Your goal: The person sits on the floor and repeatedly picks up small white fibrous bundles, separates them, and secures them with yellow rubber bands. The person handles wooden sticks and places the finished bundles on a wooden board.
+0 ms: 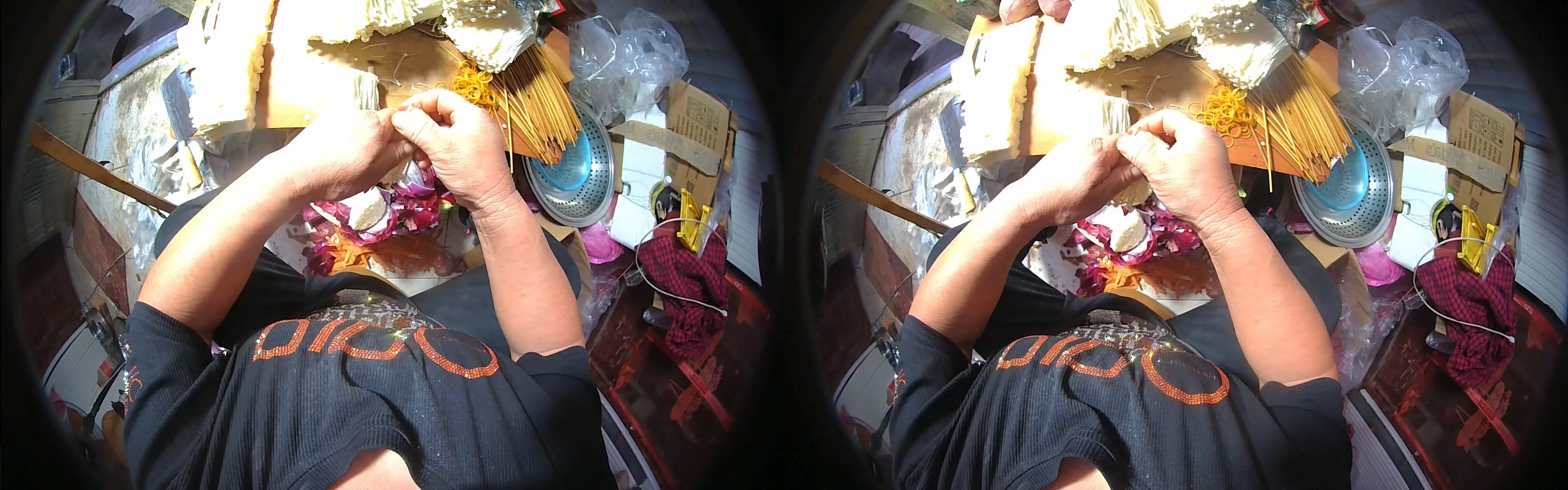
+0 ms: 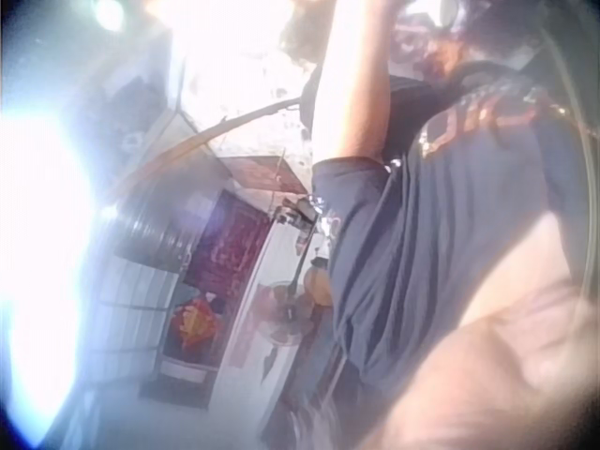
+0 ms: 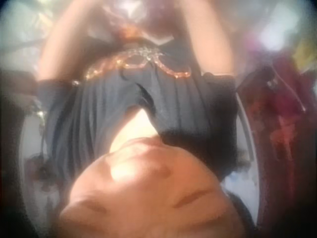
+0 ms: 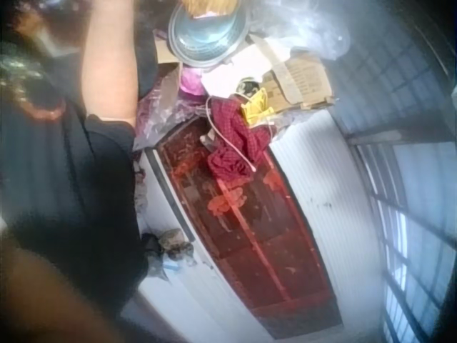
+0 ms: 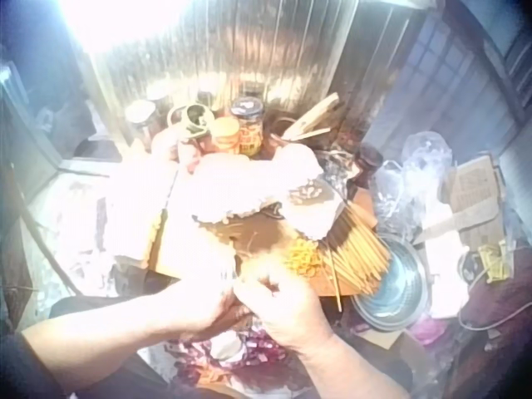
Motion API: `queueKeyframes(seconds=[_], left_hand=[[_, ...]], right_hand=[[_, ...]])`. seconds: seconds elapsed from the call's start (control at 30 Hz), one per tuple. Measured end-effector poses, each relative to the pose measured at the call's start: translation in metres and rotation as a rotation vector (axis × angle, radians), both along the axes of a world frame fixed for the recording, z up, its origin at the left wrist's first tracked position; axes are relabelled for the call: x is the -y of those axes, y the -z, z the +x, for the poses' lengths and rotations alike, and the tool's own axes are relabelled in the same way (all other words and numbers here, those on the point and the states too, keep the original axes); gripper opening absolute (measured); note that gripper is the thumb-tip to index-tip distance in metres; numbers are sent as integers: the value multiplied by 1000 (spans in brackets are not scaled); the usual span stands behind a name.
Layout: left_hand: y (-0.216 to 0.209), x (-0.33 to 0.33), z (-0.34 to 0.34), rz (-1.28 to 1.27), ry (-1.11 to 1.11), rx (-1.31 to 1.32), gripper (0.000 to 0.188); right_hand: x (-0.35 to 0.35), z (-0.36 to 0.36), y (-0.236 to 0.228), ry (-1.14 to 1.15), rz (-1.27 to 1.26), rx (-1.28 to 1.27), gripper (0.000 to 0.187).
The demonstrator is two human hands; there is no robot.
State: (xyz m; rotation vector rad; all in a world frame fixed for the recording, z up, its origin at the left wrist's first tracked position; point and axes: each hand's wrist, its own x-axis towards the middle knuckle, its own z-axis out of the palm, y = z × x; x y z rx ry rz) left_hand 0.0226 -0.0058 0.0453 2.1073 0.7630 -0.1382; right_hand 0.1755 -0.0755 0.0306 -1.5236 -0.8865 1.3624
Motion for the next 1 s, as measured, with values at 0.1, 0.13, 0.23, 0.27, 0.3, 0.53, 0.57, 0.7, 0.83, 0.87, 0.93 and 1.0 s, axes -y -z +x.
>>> queueKeyframes(seconds=[0.1, 0.13, 0.23, 0.27, 0.3, 0.53, 0.57, 0.7, 0.83, 0.87, 0.93, 1.0], left_hand=[[-3, -4, -8, -95, 67, 11, 36], [-5, -7, -9, -214, 77, -11, 38], [14, -16, -18, -678, -17, 140, 43], [12, -16, -17, -806, -52, 198, 42], [8, -16, -13, -933, -87, 257, 41], [21, 2, -11, -1378, -81, 434, 28], [23, 6, -8, -1445, -93, 465, 26], [17, 14, -4, -1499, -235, 479, 22], [18, 15, 0, -1352, -312, 572, 31], [19, 14, 1, -1317, -329, 615, 35], [21, 3, 0, -1321, -497, 606, 27], [24, -5, -3, -1387, -681, 729, 28]], right_hand=[[0, 5, -4, -84, -17, 77, 19], [0, 8, -5, -124, -18, 80, 19], [-3, 9, -19, -207, -4, 41, 17], [-3, 9, -22, -224, 2, 20, 17], [-3, 9, -22, -244, 16, -32, 16], [1, 16, -32, -394, 47, -228, 13], [1, 17, -35, -370, 38, -225, 13], [-1, 19, -34, -306, 38, -177, 13], [-4, 13, -23, -171, 184, 64, 29], [-4, 11, -22, -111, 236, 131, 34], [-5, 14, -18, -35, 292, 128, 42], [-4, 10, -26, 64, 354, 157, 37]])
